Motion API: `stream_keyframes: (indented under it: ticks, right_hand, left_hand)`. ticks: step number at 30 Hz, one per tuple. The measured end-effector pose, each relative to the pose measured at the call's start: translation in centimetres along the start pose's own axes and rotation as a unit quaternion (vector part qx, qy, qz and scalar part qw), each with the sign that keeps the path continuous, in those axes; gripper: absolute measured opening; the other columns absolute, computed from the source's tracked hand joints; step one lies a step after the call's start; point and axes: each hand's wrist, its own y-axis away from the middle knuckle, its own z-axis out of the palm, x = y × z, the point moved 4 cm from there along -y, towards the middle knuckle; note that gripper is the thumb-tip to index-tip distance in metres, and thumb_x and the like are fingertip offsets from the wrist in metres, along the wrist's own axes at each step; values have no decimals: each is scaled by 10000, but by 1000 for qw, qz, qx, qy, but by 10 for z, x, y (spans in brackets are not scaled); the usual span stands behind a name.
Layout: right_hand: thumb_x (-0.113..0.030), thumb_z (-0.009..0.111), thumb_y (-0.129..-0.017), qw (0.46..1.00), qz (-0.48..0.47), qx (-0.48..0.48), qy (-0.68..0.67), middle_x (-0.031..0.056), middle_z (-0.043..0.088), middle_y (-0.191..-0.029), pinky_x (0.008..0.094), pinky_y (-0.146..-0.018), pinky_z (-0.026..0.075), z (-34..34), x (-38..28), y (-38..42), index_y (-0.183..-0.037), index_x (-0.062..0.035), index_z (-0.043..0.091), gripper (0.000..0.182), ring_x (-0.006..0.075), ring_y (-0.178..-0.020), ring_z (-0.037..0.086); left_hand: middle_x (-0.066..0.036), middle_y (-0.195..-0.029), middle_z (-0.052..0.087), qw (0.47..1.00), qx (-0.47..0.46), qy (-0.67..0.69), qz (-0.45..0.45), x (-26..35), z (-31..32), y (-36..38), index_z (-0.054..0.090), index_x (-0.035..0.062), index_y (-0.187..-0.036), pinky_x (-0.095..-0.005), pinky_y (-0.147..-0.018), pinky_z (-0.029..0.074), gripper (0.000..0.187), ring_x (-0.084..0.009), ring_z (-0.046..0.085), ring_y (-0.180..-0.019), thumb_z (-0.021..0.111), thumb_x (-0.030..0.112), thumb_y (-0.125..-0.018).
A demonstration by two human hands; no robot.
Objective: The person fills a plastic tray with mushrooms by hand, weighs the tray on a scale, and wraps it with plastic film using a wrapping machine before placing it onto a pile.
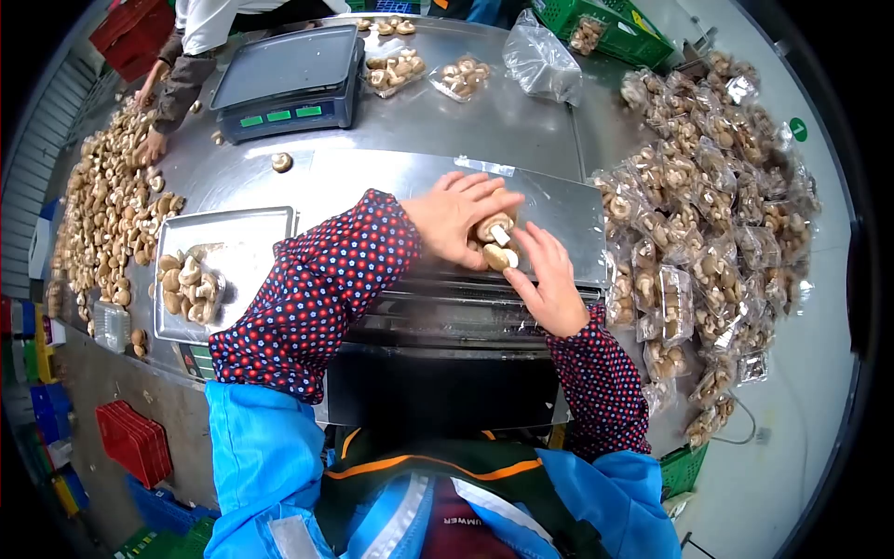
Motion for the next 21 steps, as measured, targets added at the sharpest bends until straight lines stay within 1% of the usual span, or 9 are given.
stream_keyframes:
  ticks: [3,5,7,11,13,15,17,19,21]
  right_hand:
    - [-170,601,-796,985,98,60,-127,213,370,-1306,381,-1009,274,-19,14,24,-1310,39,292,635,328,-1210,354]
    - [-160,622,-778,966,187,126,-123,190,488,-1192,371,-964,325,-35,37,60,-1198,35,437,499,324,-1110,447]
    - [-286,658,-756,966,211,57,134,96,549,-838,398,-751,355,-39,55,100,-830,-66,622,234,278,-840,505]
    - [-428,627,-749,962,180,-3,203,100,535,-738,396,-719,359,-8,28,88,-715,-81,640,349,279,-787,508]
    - [-325,617,-782,981,195,7,3,121,559,-666,368,-538,393,12,37,78,-671,-50,591,298,304,-596,522]
    - [-249,588,-816,971,201,19,-130,89,532,-577,326,-438,363,13,42,87,-665,-57,550,247,245,-474,484]
    - [-192,532,-860,774,406,-129,-468,31,457,-498,276,-366,306,-1,36,115,-634,-76,483,259,154,-387,413]
    - [-169,482,-889,557,422,-105,-707,-10,422,-497,229,-333,252,-7,26,156,-612,-98,420,293,88,-355,348]
    - [-137,482,-877,347,409,-126,-834,-5,416,-498,244,-332,273,-18,3,183,-598,-99,378,301,103,-357,357]
  left_hand:
    - [-234,-1244,404,981,190,24,-23,14,-28,33,374,41,-1281,-515,-967,249,735,-376,378,-1156,677,383,-704]
    - [-195,-1062,511,956,227,-60,-177,46,-52,91,512,-25,-1114,-469,-862,319,538,-324,461,-966,673,313,-728]
    - [-146,-827,551,886,129,-282,-344,72,-44,147,618,-18,-879,-420,-773,340,361,-273,464,-826,661,313,-741]
    - [-114,-673,577,866,119,-269,-405,67,12,169,635,5,-626,-402,-728,356,361,-267,498,-765,682,353,-710]
    - [-85,-616,584,893,149,-182,-383,55,19,163,637,22,-633,-367,-664,393,324,-253,528,-661,698,334,-700]
    - [-58,-547,560,879,186,93,-430,38,18,176,620,30,-645,-296,-423,378,244,-181,484,-430,645,237,-772]
    - [-10,-510,490,789,157,341,-486,53,4,203,526,59,-568,-259,-405,368,302,-119,443,-417,607,218,-812]
    - [28,-507,412,590,155,594,-525,79,16,236,442,103,-583,-222,-383,343,298,-87,403,-412,552,188,-847]
    - [9,-535,402,407,146,804,-408,110,33,256,437,108,-648,-217,-352,317,239,-104,369,-394,486,173,-873]
